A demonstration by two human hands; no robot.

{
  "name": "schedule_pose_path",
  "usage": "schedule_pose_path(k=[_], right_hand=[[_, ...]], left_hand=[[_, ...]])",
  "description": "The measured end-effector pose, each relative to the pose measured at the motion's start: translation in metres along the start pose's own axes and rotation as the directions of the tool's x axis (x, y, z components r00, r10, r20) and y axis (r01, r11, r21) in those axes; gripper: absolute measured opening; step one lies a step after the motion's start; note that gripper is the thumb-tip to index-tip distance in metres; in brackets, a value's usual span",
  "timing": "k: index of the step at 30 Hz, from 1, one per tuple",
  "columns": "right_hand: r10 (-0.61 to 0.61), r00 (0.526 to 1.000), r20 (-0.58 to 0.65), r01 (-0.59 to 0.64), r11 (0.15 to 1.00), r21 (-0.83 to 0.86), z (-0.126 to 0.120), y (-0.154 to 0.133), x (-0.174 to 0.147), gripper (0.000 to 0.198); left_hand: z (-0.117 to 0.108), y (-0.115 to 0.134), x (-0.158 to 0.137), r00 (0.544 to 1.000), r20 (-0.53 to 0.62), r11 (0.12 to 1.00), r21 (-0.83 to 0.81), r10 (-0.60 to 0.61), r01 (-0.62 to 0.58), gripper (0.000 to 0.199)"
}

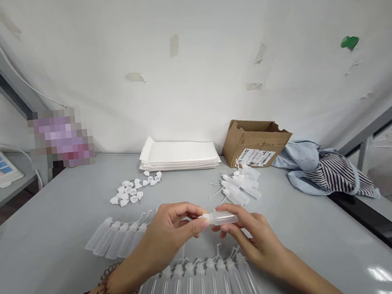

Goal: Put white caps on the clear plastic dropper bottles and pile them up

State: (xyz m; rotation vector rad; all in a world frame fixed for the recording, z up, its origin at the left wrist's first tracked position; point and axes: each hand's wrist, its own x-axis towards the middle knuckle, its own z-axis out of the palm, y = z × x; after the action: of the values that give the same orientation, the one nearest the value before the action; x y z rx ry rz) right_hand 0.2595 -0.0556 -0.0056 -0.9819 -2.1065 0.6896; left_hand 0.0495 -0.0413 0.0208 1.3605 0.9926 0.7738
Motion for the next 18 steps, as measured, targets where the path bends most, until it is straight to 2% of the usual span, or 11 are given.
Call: schedule_pose_path(k=[5, 10, 18], right_hand=[[-0.139, 0.989, -0.043, 0.125, 0.963, -0.240, 0.002, 0.002, 0.001, 0.018], [-0.326, 0.944, -0.052, 0.262, 0.837, -0.480, 0.006, 0.001, 0.000, 0.018], [-0.510, 0.855, -0.096, 0.322, 0.667, -0.672, 0.015, -0.001, -0.001, 0.026]], left_hand=[[0.004, 0.000, -0.004, 0.998, -0.067, 1.000, -0.014, -0.016, 0.015, 0.021], [0.003, 0.003, -0.001, 0.996, -0.075, 0.999, -0.018, -0.045, 0.044, 0.018], [0.003, -0.003, 0.004, 0.989, -0.055, 0.990, 0.018, -0.138, 0.139, 0.028]])
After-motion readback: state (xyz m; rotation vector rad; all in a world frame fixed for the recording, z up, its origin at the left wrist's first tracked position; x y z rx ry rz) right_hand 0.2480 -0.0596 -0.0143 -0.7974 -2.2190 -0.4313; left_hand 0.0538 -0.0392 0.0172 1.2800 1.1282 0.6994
